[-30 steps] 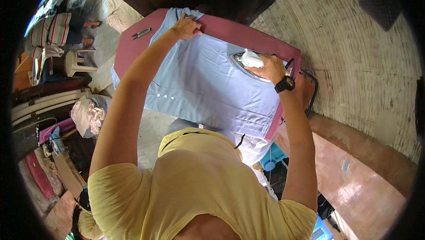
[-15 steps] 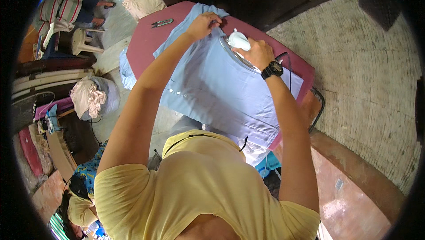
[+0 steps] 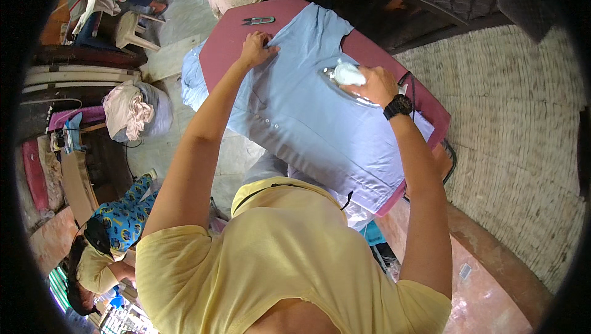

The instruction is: The person irons a shirt on a padded board, repositioning different sections of the garment to press the front panels, collar, and shoulders using an iron.

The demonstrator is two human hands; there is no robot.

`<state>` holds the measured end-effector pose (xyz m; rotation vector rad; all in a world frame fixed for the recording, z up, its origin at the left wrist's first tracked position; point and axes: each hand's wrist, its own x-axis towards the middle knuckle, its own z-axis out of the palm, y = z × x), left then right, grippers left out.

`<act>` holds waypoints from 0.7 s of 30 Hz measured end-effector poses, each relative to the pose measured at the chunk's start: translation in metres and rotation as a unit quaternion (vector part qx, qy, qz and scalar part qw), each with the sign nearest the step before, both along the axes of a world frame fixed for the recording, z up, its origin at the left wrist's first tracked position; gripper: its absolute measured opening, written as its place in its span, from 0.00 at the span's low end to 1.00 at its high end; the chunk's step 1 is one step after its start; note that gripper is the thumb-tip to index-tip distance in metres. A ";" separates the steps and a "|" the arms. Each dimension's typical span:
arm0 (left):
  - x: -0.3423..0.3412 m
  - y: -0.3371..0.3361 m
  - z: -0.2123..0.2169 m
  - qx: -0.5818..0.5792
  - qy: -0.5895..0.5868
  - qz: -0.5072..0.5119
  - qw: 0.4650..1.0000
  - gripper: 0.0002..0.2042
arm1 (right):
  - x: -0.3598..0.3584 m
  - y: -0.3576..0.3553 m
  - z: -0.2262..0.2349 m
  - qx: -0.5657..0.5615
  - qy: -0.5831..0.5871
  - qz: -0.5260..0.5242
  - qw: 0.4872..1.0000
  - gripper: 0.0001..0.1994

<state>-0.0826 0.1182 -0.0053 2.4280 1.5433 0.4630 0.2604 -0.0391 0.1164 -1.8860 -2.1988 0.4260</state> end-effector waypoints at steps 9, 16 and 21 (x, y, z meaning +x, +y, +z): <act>-0.019 0.027 -0.031 -0.199 -0.438 0.073 0.873 0.15 | -0.033 0.004 0.002 -0.006 -0.023 0.071 0.997 0.29; -0.028 0.034 -0.034 -0.252 -0.493 0.047 0.831 0.14 | -0.122 0.038 -0.005 -0.007 0.007 0.052 0.999 0.28; -0.066 0.036 -0.051 -0.225 -0.391 0.085 0.888 0.08 | -0.164 0.061 0.000 -0.007 0.044 0.027 0.999 0.33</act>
